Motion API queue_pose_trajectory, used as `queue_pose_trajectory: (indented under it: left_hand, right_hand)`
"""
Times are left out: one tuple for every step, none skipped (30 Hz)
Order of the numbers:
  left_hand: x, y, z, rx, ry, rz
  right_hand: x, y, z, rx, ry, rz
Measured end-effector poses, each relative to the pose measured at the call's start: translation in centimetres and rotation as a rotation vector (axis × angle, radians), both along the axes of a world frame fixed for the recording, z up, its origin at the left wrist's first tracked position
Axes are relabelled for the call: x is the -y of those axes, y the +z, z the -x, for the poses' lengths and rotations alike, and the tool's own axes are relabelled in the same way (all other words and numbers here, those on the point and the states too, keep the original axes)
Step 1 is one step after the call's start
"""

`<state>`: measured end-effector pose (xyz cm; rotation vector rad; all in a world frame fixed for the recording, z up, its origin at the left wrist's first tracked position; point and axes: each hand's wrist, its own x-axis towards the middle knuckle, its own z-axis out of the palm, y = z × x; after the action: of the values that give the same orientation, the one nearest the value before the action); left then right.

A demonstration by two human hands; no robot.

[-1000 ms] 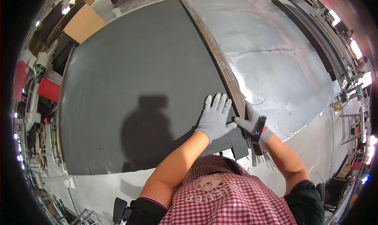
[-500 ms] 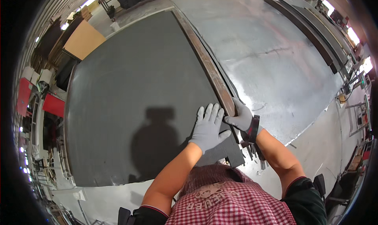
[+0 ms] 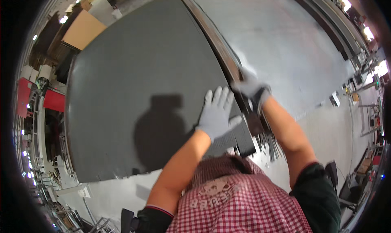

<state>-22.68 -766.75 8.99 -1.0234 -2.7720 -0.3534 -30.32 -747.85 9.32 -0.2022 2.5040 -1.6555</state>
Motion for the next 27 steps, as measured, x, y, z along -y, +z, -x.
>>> queue_pose_trajectory:
  left_hand:
    - [-0.4,0.4,-0.6,-0.053,-0.009,-0.018]
    - [-1.2,-0.3,-0.2,0.010,-0.028,-0.002]
    - [-1.4,-0.1,-0.3,0.016,-0.022,0.017]
    - [-1.2,-0.1,-0.3,0.019,-0.009,0.033]
    - [-1.3,-0.2,-0.4,0.033,-0.025,0.028]
    - [-1.1,-0.4,-0.8,0.037,-0.006,0.027]
    - [-1.3,-0.6,-1.1,0.036,0.007,0.024]
    - [-1.4,-1.0,-1.5,0.030,0.015,0.025]
    - [-1.7,-1.0,-1.6,0.035,-0.001,0.018]
    - [-1.5,-1.3,-1.7,0.016,-0.020,0.049]
    - [-1.6,-1.3,-1.6,-0.011,-0.045,0.077]
    - [-1.9,-1.0,-1.7,0.001,-0.068,0.067]
    - [-2.0,-0.6,-1.9,0.006,-0.090,0.069]
    - [-1.9,0.1,-2.1,0.022,-0.136,0.072]
    - [-1.7,0.5,-2.6,0.041,-0.171,0.073]
    - [-1.5,0.0,-2.7,0.050,-0.179,0.075]
    - [-1.6,-0.1,-3.0,0.022,-0.176,0.077]
    - [-1.4,-0.2,-3.1,-0.007,-0.169,0.078]
    - [-1.6,-0.2,-3.1,-0.006,-0.184,0.077]
    - [-1.8,-0.1,-3.0,-0.027,-0.188,0.095]
    - [-1.5,-0.3,-2.9,-0.045,-0.184,0.115]
    - [-1.4,-0.4,-2.9,-0.060,-0.187,0.122]
    - [-1.3,-0.6,-3.0,-0.058,-0.196,0.120]
    - [-1.3,-0.7,-3.0,-0.061,-0.190,0.112]
    - [-1.2,-0.8,-2.9,-0.064,-0.182,0.104]
    - [-1.1,-0.9,-2.9,-0.060,-0.186,0.103]
    - [-1.3,-0.9,-2.8,-0.062,-0.186,0.101]
  right_hand:
    - [-0.2,1.0,1.2,0.069,0.060,0.053]
    - [-0.7,-0.6,2.5,0.072,0.045,0.107]
    - [-1.0,-1.0,2.2,0.032,0.030,0.139]
    - [-1.7,-1.2,0.6,0.136,0.078,0.142]
    - [-2.8,-1.2,-1.6,0.238,0.121,0.146]
    - [-3.7,-0.4,-5.5,0.354,0.140,0.176]
    - [-5.1,-1.0,-9.6,0.496,0.100,0.401]
    - [-5.5,-1.3,-13.2,0.419,-0.041,0.294]
    - [-7.0,-3.6,-17.1,0.293,0.001,0.416]
    - [-6.5,-2.9,-21.1,0.455,-0.159,0.557]
    - [-6.7,-3.8,-23.9,0.453,-0.214,0.594]
    - [-6.4,-5.9,-26.5,0.481,-0.313,0.758]
    - [-5.3,-6.4,-28.0,0.539,-0.421,0.806]
    - [-4.2,-7.5,-28.6,0.572,-0.428,0.936]
    - [-3.0,-8.2,-29.0,0.609,-0.425,1.061]
    - [-0.4,-3.8,-27.9,0.589,-0.513,1.008]
    - [0.2,-3.9,-27.4,0.548,-0.394,0.990]
    - [0.9,-3.5,-26.5,0.541,-0.377,0.950]
    - [1.6,-3.0,-25.7,0.532,-0.367,0.909]
    - [2.3,-3.3,-24.8,0.544,-0.453,0.973]
    - [3.1,-1.3,-23.9,0.604,-0.531,0.955]
    - [2.5,-1.5,-24.1,0.613,-0.434,0.898]
    - [1.7,-1.7,-24.6,0.623,-0.337,0.840]
    - [1.1,-1.5,-25.1,0.623,-0.345,0.841]
    - [0.6,-1.2,-25.5,0.664,-0.330,0.657]
    - [0.4,-1.0,-25.8,0.702,-0.313,0.472]
    - [0.2,-1.4,-25.5,0.704,-0.318,0.472]
